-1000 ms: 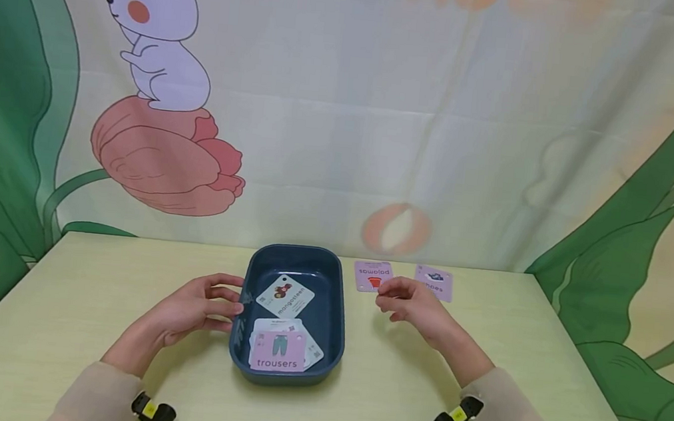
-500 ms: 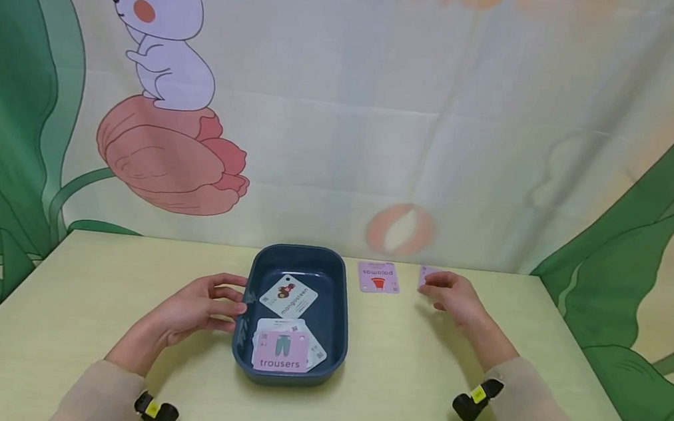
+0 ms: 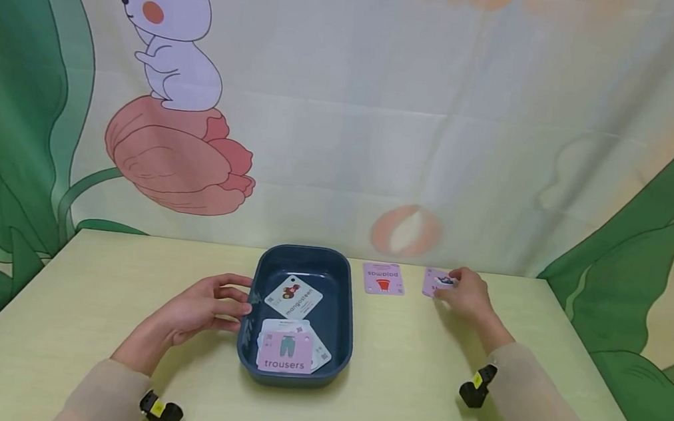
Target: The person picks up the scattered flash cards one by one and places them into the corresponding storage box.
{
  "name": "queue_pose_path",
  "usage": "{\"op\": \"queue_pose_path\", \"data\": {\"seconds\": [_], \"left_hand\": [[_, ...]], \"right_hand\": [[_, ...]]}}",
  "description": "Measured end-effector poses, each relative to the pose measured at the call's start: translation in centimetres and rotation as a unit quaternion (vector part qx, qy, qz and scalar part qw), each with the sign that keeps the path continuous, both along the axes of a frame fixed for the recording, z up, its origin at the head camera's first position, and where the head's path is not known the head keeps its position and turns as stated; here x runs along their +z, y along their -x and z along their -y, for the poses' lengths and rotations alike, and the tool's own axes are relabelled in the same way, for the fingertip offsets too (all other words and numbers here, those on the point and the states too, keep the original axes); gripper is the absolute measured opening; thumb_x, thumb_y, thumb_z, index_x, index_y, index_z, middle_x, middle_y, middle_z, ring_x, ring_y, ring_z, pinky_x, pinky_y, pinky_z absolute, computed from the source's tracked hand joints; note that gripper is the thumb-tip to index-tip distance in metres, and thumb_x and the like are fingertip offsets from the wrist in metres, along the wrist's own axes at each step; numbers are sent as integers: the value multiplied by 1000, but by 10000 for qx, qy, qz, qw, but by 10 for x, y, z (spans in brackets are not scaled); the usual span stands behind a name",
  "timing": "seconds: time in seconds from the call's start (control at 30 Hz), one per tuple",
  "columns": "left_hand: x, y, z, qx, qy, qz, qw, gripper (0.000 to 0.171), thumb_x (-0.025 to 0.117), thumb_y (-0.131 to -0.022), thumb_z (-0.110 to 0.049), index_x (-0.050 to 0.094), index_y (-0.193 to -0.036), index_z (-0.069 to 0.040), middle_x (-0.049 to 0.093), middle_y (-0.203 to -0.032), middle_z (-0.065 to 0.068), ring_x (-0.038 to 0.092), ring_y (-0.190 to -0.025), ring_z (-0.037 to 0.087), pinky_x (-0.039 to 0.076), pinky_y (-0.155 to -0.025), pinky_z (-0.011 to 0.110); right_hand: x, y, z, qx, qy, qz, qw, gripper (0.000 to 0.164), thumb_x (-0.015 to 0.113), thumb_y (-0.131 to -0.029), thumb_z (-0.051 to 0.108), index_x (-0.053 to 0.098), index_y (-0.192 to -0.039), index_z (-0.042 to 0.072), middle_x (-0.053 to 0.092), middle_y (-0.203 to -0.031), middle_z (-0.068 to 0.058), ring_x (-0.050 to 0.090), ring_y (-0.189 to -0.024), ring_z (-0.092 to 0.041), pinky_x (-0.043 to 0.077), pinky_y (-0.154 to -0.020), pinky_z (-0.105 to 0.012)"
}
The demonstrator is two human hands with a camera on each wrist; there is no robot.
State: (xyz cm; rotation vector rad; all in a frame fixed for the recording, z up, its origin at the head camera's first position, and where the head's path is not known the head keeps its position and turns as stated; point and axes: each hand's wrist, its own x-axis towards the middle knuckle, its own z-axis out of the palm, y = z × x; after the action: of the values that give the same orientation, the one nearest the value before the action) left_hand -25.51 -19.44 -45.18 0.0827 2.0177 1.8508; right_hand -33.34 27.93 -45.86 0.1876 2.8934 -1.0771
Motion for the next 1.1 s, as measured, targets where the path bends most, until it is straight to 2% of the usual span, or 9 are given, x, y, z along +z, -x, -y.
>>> {"op": "queue_pose_path", "data": {"seconds": [0.23, 0.4, 0.53, 0.83, 1.1], "left_hand": [[0, 0, -3, -7, 69, -16, 10000, 64, 70, -97, -4, 38, -151, 1, 53, -126, 22, 64, -98, 27, 60, -87, 39], [0, 0, -3, -4, 55, -36, 10000, 64, 70, -96, -4, 38, -151, 1, 53, -125, 21, 64, -98, 27, 60, -87, 39], [0, 0, -2, -3, 45, -30, 10000, 64, 70, -96, -4, 37, -151, 1, 53, -124, 21, 64, -98, 26, 60, -86, 40], [1, 0, -1, -12, 50, -24, 10000, 65, 71, -96, -5, 37, -151, 1, 54, -123, 21, 65, -97, 26, 60, -86, 39], [0, 0, 1, 28, 66, 6, 10000, 65, 71, -96, -4, 37, -151, 1, 54, -124, 21, 64, -98, 27, 60, -86, 39]], "right_hand": [[-7, 9, -10, 83, -295, 130, 9994, 71, 72, -95, 27, 40, -145, -12, 46, -143, -33, 48, -125, -46, 38, -109, -58], [-9, 11, -13, 219, -684, 249, 9971, 82, 73, -93, 36, 36, -149, -12, 46, -143, -34, 47, -124, -47, 35, -108, -65], [-8, 11, -12, 326, -1054, 264, 9935, 84, 73, -92, 37, 37, -149, -12, 48, -139, -34, 47, -121, -47, 34, -104, -68], [0, 7, -9, 498, -1155, 431, 9911, 90, 79, -86, 32, 34, -149, -14, 48, -136, -34, 45, -119, -47, 39, -104, -63], [-1, 11, -11, 632, -1261, 461, 9889, 88, 82, -83, 32, 39, -145, -15, 48, -135, -35, 46, -116, -46, 41, -102, -60]]}}
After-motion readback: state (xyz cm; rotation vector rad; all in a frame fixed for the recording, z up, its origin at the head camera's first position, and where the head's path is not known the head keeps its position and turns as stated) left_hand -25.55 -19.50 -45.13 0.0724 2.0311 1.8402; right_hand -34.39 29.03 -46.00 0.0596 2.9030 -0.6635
